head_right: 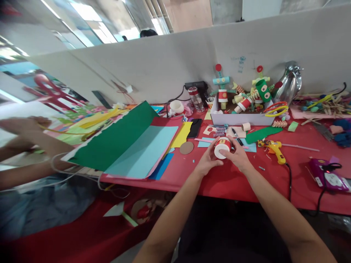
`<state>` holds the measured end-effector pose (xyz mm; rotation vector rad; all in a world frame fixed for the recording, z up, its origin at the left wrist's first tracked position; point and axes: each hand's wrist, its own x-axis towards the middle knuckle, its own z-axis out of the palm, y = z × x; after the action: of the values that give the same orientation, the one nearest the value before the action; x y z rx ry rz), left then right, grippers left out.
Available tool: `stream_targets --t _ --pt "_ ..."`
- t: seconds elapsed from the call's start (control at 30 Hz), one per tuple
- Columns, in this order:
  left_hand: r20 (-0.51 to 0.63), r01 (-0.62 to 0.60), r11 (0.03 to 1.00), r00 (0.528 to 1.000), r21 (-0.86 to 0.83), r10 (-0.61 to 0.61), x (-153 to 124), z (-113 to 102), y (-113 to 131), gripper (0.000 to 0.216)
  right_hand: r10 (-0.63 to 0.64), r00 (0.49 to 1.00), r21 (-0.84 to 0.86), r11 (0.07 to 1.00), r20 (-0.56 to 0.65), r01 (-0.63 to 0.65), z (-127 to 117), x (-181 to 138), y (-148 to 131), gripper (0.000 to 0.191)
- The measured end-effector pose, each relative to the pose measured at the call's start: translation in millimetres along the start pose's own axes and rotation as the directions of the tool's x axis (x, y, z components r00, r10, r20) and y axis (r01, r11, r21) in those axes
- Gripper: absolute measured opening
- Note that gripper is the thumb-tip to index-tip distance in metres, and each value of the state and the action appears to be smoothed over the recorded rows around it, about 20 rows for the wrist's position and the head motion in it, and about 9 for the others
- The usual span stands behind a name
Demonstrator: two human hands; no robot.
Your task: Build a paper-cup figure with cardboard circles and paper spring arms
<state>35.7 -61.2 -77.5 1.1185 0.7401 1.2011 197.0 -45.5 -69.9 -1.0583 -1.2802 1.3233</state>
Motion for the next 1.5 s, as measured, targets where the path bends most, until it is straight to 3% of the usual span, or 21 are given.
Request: stream_targets --t 0.07,0.17,0.3,0.43,0.57,0.77,0.97,1.27,1.4,1.5 --pt "0.001 0.038 0.996 0.999 -0.086 -0.038 -0.8 1.6 2.5 0.092 -0.061 0.998 -0.017 0.998 -0.005 0.061 1.9 -1.4 -1.6 0.088" --pt "-0.096 0.068 0.99 0.992 -0.127 -0.081 -0.8 3.2 5.5 0.083 -0.12 0.992 -0.032 0.992 0.03 0.121 3.3 -3.4 -2.8 0.087" --pt "-0.126 0.072 0.99 0.988 -0.123 -0.088 0.0 4.6 8.4 0.076 -0.079 0.995 -0.003 0.997 0.06 0.079 2.7 -3.3 -0.6 0.084" --pt "-0.14 0.012 0.998 0.99 -0.069 -0.021 0.6 5.1 10.1 0.066 -0.084 0.996 -0.009 0.996 0.031 0.084 2.8 -1.0 1.5 0.075" --pt "-0.114 -0.032 0.999 0.993 -0.006 0.031 1.2 2.6 8.4 0.068 -0.176 0.984 -0.034 0.984 0.023 0.177 3.5 -1.4 1.1 0.068" --pt "-0.048 -0.026 0.999 0.999 -0.035 0.024 0.8 -1.8 4.2 0.081 -0.214 0.977 -0.035 0.976 0.029 0.214 4.4 -4.7 -0.1 0.069" --pt "-0.047 -0.127 0.991 0.991 0.039 0.129 0.9 -4.4 1.5 0.084 -0.317 0.945 -0.068 0.944 0.085 0.323 3.7 -5.4 -2.3 0.074" --pt "-0.012 -0.179 0.983 0.984 0.044 0.179 -4.5 -4.0 4.0 0.085 -0.422 0.886 -0.065 0.895 0.195 0.441 1.6 -6.0 -5.7 0.079" --pt "0.018 -0.363 0.905 0.929 0.221 0.369 0.1 -8.0 -0.4 0.079 -0.473 0.848 -0.107 0.855 0.239 0.508 1.6 -6.5 -6.4 0.077" --pt "0.036 -0.499 0.687 0.822 0.528 0.569 4.8 -13.4 -5.3 0.068 -0.55 0.802 -0.219 0.774 0.232 0.594 1.0 -4.5 -3.6 0.076"
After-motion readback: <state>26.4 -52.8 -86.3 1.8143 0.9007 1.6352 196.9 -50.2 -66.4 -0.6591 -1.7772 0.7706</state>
